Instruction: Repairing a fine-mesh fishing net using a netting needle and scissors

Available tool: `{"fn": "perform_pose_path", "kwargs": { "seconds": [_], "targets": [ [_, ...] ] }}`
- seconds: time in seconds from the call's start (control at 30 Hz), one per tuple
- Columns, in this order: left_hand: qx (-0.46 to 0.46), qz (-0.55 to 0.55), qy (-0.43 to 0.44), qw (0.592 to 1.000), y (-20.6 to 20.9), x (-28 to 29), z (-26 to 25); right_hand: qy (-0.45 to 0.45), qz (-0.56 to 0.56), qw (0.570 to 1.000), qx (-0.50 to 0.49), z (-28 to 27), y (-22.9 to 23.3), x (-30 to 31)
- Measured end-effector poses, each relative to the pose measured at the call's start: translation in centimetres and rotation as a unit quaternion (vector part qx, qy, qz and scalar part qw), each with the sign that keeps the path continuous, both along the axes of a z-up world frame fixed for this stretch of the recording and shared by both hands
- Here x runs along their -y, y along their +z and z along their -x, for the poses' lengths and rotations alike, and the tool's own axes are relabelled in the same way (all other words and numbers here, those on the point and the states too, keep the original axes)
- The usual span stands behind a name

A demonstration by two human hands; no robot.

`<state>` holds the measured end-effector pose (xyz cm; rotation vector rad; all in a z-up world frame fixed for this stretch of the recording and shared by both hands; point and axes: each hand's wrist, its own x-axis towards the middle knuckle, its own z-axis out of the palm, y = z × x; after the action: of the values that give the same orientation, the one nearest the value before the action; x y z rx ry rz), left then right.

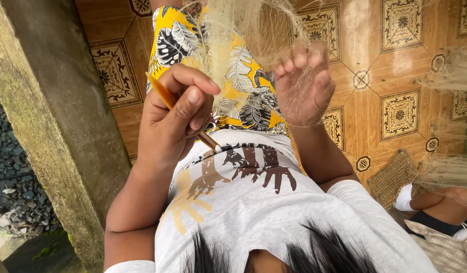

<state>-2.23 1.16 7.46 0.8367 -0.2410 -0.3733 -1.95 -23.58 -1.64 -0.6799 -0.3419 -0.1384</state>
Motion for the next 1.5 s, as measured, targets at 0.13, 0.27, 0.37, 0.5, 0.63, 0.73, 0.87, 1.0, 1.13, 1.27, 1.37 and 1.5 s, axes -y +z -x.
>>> {"fn": "perform_pose_path", "kwargs": {
  "seconds": [0.13,0.27,0.37,0.5,0.63,0.73,0.87,1.0,1.13,1.27,1.37,1.5],
  "targets": [
    [-0.005,-0.023,-0.012,1.0,-1.0,-0.1,0.4,0.122,-0.173,0.972,-0.101,0.0,-1.9,1.0],
    [-0.007,-0.078,-0.038,0.996,-1.4,-0.1,0.8,0.247,-0.312,0.913,-0.087,-0.9,-1.3,0.7],
    [-0.015,-0.1,-0.046,0.994,-2.0,-0.5,1.2,0.275,-0.342,0.895,-0.078,-1.4,-0.6,0.5],
    [-0.035,-0.022,-0.044,0.998,-2.8,-1.0,1.1,0.295,-0.273,0.914,-0.059,-2.1,-1.0,0.8],
    [-0.05,-0.006,-0.021,0.999,-2.2,-1.4,0.9,0.284,-0.265,0.916,-0.103,-2.1,-2.9,1.8],
    [-0.052,-0.004,-0.01,0.999,-1.7,-1.6,1.0,0.283,-0.263,0.914,-0.123,-2.5,-4.2,2.3],
    [-0.028,-0.002,-0.005,1.0,-1.5,-1.7,1.0,0.099,0.071,0.963,-0.239,-2.4,-3.4,1.9],
    [-0.018,-0.007,0.012,1.0,-1.6,-2.0,0.8,0.115,0.165,0.96,-0.196,-2.1,-2.1,2.4],
    [-0.02,-0.013,0.014,1.0,-1.7,-1.5,0.9,0.284,-0.094,0.936,-0.184,-2.0,-4.1,2.5],
    [-0.008,-0.067,0.021,0.998,-1.9,-1.5,1.2,0.185,-0.148,0.913,-0.332,-1.1,-7.7,2.0],
    [0.012,-0.14,0.022,0.99,-2.4,-1.7,1.2,0.159,-0.206,0.869,-0.421,-0.1,-8.3,0.9],
    [0.051,-0.226,-0.018,0.973,-3.4,-1.1,1.5,0.233,-0.329,0.82,-0.407,1.8,-6.7,-0.4]
  ]
}}
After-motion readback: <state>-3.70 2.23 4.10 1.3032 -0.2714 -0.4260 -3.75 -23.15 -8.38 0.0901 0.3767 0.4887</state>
